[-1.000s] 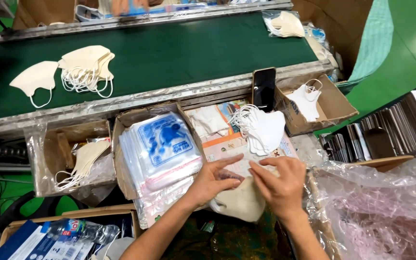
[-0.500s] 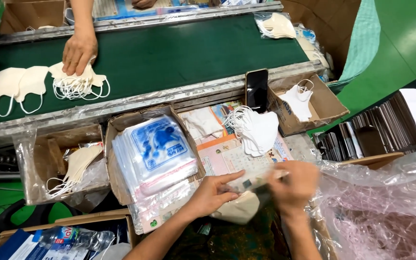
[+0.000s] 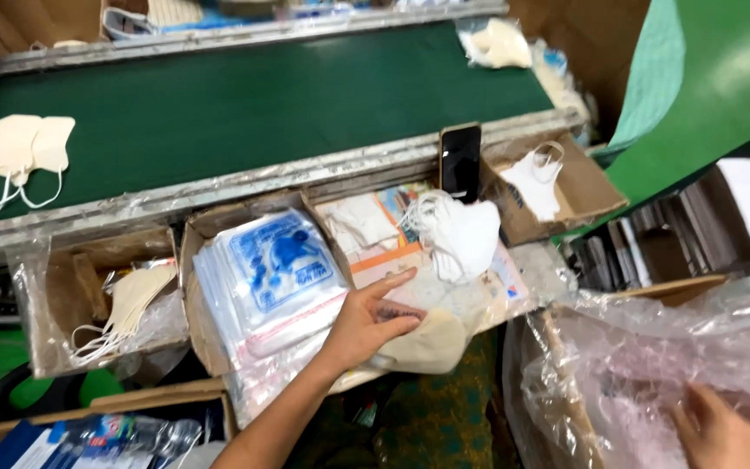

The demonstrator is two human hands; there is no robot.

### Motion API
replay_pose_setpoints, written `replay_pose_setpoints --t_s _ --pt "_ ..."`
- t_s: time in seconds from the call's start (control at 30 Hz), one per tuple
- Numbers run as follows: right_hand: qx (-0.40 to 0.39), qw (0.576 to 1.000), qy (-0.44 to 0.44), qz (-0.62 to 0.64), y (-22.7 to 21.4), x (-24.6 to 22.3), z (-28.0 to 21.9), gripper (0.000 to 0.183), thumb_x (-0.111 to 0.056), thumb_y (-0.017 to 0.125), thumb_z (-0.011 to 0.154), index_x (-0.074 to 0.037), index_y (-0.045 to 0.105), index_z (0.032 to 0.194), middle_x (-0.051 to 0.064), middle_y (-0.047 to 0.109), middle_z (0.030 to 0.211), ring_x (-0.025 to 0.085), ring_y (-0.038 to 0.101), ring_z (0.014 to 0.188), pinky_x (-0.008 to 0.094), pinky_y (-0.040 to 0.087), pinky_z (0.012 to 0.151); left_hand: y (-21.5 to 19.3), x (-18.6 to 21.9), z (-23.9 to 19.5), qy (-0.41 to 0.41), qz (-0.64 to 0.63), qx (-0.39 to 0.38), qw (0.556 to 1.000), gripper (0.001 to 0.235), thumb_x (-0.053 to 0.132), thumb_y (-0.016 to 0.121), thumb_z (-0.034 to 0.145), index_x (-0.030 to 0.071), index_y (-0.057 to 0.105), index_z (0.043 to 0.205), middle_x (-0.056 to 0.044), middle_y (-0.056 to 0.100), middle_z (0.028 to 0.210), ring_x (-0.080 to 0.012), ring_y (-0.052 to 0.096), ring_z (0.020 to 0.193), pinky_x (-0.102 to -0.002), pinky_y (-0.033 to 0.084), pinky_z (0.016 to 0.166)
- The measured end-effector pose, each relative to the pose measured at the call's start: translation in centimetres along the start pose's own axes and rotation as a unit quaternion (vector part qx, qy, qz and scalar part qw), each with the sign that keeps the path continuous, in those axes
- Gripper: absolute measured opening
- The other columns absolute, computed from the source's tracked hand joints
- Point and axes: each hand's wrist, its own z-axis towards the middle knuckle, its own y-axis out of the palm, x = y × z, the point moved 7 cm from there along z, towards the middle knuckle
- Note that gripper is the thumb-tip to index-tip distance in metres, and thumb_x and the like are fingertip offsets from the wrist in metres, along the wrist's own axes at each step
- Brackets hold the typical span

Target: Packaging and inspecting white face masks at a production workstation.

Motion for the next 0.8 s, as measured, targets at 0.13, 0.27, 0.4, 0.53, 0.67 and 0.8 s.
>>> replay_pose_setpoints --t_s 0.13,0.27,0.4,0.53,0.67,0.8 --pt "0.101 0.899 -0.195 0.378 -11.0 -20.7 -6.8 0.042 -0.02 0.078 0.087 -0.017 0.072 0.129 0.007 0.074 0.132 0.021 0.069 0.124 0.036 0.057 0.105 1.5 0.0 0.1 -0.036 -0.001 -0.02 0.999 0.071 -0.001 0.073 0.086 0.006 0.049 0.153 -0.017 0.078 0.106 -0.0155 0.073 0.096 -0.027 0.059 0.083" --pt "-0.188 0.748 -0.273 0.575 -8.4 -31.7 -7.5 0.065 -0.017 0.073 0.081 -0.006 0.055 0.142 0.01 0.065 0.137 0.02 0.062 0.123 0.035 0.051 0.102 1.9 -0.3 -0.9 -0.027 -0.071 -0.037 0.996 0.068 -0.001 0.071 0.089 0.003 0.048 0.152 -0.019 0.077 0.109 -0.0164 0.073 0.1 -0.028 0.06 0.087" --pt "-0.302 0.708 -0.284 0.572 -5.6 -34.7 -7.4 0.038 -0.011 0.064 0.095 -0.001 0.07 0.131 0.012 0.079 0.121 0.017 0.071 0.105 0.031 0.056 0.09 0.7 1.0 -1.9 -0.044 -0.038 -0.033 0.998 0.068 -0.002 0.073 0.087 0.002 0.051 0.151 -0.025 0.077 0.11 -0.0201 0.074 0.099 -0.031 0.061 0.087" --pt "-0.32 0.682 -0.277 0.597 -4.3 -33.4 -7.3 0.036 -0.008 0.062 0.097 -0.001 0.071 0.131 0.013 0.08 0.114 0.016 0.071 0.098 0.03 0.056 0.085 -1.1 0.5 -3.0 -0.078 -0.075 -0.075 0.991 0.064 -0.003 0.067 0.089 0.003 0.049 0.149 -0.023 0.073 0.12 -0.0199 0.074 0.108 -0.032 0.061 0.094" --pt "-0.335 0.653 -0.285 0.616 -3.5 -31.2 -7.3 0.034 -0.003 0.06 0.095 -0.002 0.071 0.128 0.014 0.082 0.106 0.019 0.074 0.09 0.032 0.059 0.078 -1.0 -2.6 -3.9 -0.141 -0.243 -0.104 0.954 0.04 -0.003 0.053 0.098 -0.005 0.058 0.138 -0.023 0.071 0.125 -0.0263 0.074 0.109 -0.035 0.059 0.098" --pt "-0.281 0.618 -0.408 0.61 -7.6 -31.5 -8.1 0.025 -0.001 0.053 0.094 -0.002 0.077 0.103 0.012 0.081 0.095 0.019 0.076 0.087 0.032 0.058 0.078 -1.9 -6.3 -3.3 -0.05 -0.418 -0.133 0.897 0.02 -0.008 0.053 0.098 -0.014 0.069 0.109 -0.027 0.072 0.108 -0.0318 0.074 0.102 -0.041 0.061 0.099"
